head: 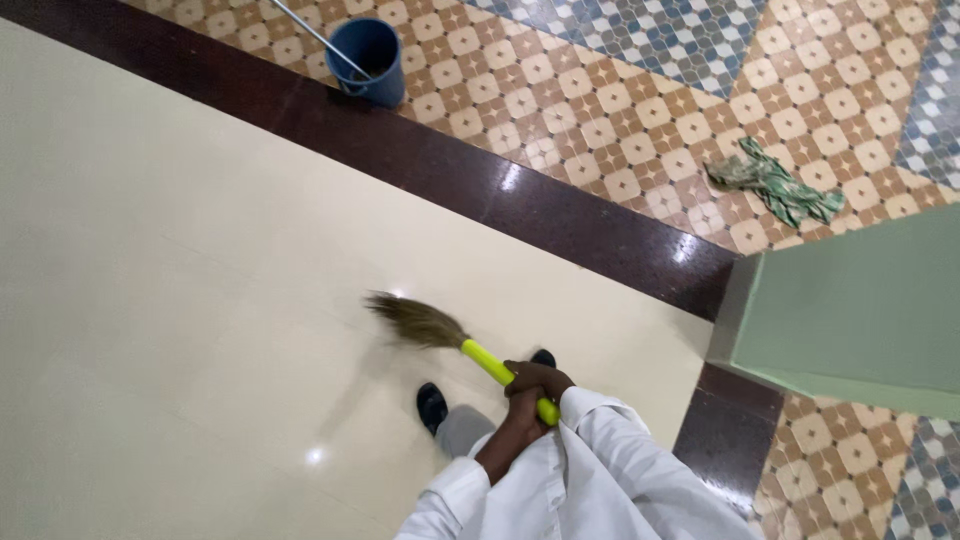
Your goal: The person sweeps debris across a tiled floor using a broom, gathering the pieces into a pile.
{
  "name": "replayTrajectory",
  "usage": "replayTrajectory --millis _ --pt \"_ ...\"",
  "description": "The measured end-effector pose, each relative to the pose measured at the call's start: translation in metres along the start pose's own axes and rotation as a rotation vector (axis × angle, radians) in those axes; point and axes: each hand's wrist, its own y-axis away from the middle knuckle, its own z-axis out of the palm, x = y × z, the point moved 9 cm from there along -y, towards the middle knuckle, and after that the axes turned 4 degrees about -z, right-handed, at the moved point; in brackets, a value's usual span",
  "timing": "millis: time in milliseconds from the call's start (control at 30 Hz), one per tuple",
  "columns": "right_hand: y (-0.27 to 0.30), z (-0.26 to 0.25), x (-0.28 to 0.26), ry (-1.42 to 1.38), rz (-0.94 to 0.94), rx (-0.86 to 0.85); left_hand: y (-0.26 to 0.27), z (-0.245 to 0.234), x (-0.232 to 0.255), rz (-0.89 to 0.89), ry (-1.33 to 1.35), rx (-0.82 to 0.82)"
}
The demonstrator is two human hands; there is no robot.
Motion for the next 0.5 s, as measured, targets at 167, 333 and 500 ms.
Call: replayTrajectory --millis 167,333,500 --pt "0.012 -0.015 0.062 -0.398 0.065 0.286 -0.006 0.018 -0.003 -0.046 -0.354 -0.100" --pt "0.072 -0.065 0.120 -0.916 0.388 0.801 -0.030 0.039 0.016 -0.095 -0.911 -0.045" --pt "0.106 -0.097 0.121 -1.284 0.265 1.039 -0.051 0.082 0.034 0.010 -1.314 -0.088"
